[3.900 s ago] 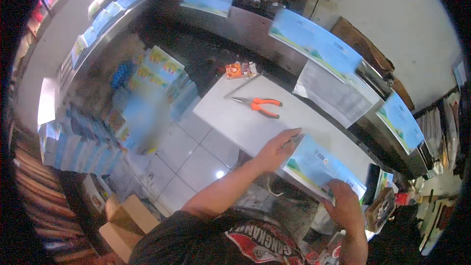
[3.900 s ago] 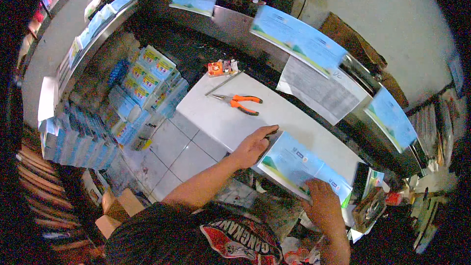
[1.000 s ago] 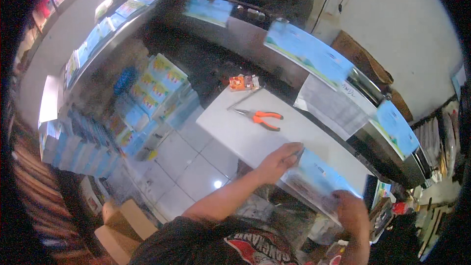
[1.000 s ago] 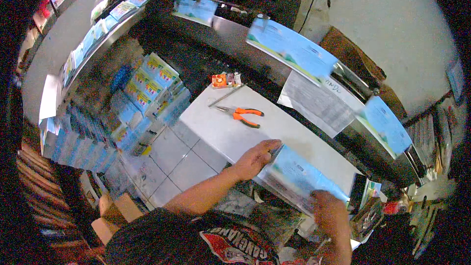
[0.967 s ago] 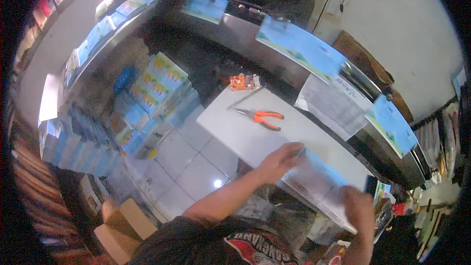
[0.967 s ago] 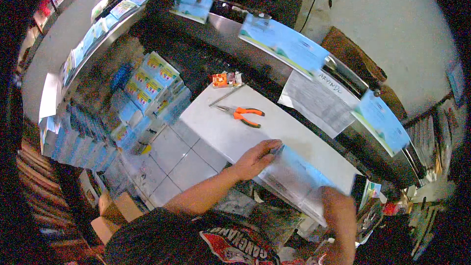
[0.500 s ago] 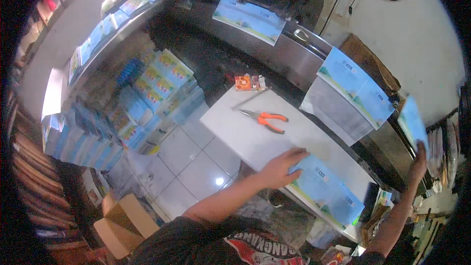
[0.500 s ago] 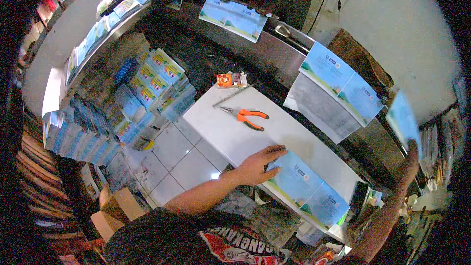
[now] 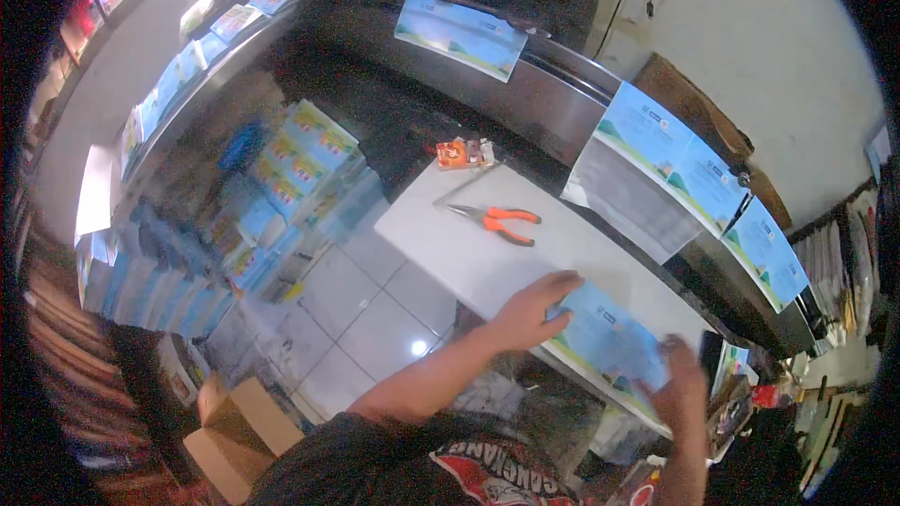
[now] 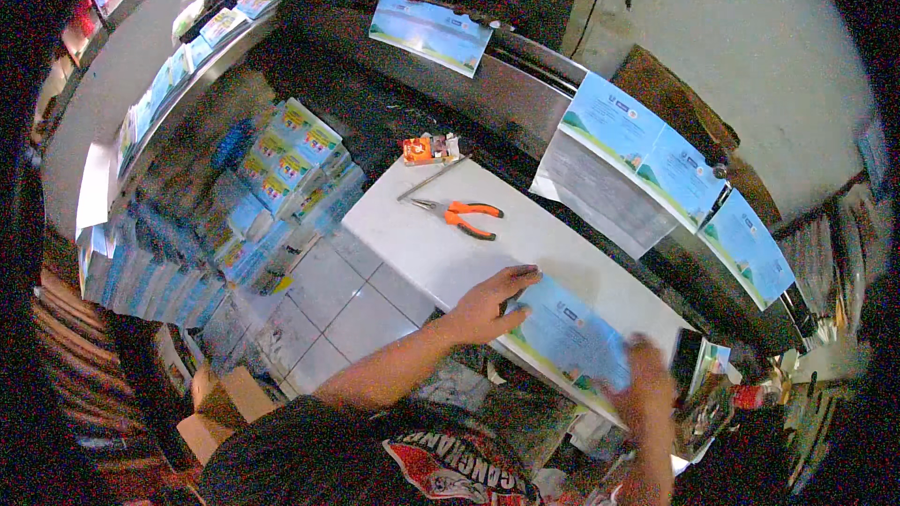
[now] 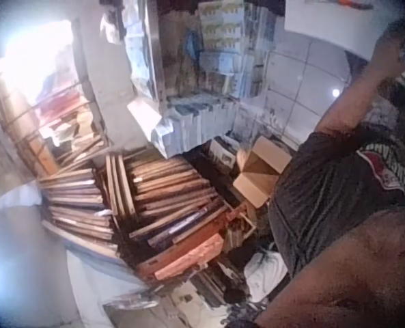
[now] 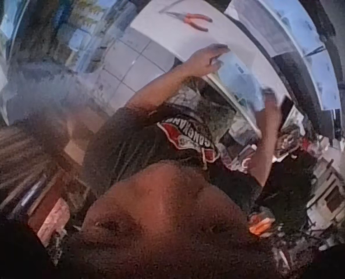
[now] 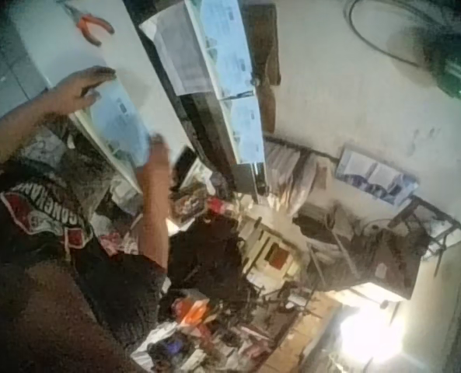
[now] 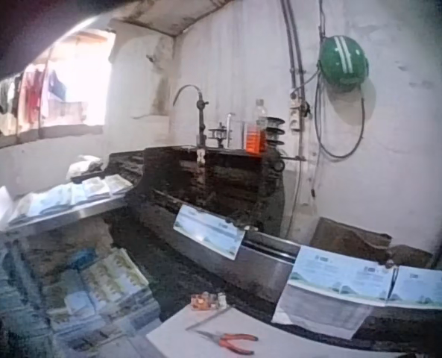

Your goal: The person takes stacks of printed booklets from a machine, separates and folds the booklets by hand, and organizes them on a table.

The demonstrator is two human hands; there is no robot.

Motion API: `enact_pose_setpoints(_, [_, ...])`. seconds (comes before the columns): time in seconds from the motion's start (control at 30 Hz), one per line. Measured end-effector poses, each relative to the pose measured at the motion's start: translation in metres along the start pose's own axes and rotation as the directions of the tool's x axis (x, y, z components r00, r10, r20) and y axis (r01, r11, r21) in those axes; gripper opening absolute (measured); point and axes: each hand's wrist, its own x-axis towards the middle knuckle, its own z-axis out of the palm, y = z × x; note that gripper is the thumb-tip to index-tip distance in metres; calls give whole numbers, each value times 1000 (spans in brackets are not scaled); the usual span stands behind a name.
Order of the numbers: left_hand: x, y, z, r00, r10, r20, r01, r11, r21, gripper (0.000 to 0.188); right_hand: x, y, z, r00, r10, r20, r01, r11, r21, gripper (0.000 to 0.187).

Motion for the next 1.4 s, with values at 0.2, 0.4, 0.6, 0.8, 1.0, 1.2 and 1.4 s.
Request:
enact_pose_setpoints(0.2, [4, -6, 0, 1000, -5, 9, 5, 1000, -27, 55, -17, -34, 34, 980, -184, 76, 196, 959, -203, 67])
enact_pose_setpoints(0.4, [-2, -24, 4, 994, -97, -41, 68, 890, -450, 56, -4, -40, 23, 982, -157, 102, 145, 982, 119, 71])
enact_pose_setpoints(0.6, [-3, -27, 5, 997, -33, -70, 7, 939, -344, 55, -12, -44, 19, 968, -205, 146, 219, 971, -91, 73])
enact_pose_setpoints(0.8, [1, -19, -5, 1000, -14, -28, 8, 976, -219, 54, 21, 30, -66, 986, 111, -128, -135, 971, -195, 21])
enact_pose_setpoints(1.0, [0, -12, 2, 999, -36, 19, 36, 998, -45, 60, 72, 148, -149, 479, -123, -869, -148, 965, -218, 34])
enact_pose_setpoints(1.2, [4, -9, 6, 999, -25, 39, 26, 999, -31, 60, 113, 319, -72, 746, 344, -570, 85, 800, 594, 40])
enact_pose_setpoints(1.4, [1, 0, 1, 999, -34, 36, 35, 999, -32, 58, 77, 259, -15, 858, 185, -479, -260, 961, -95, 33])
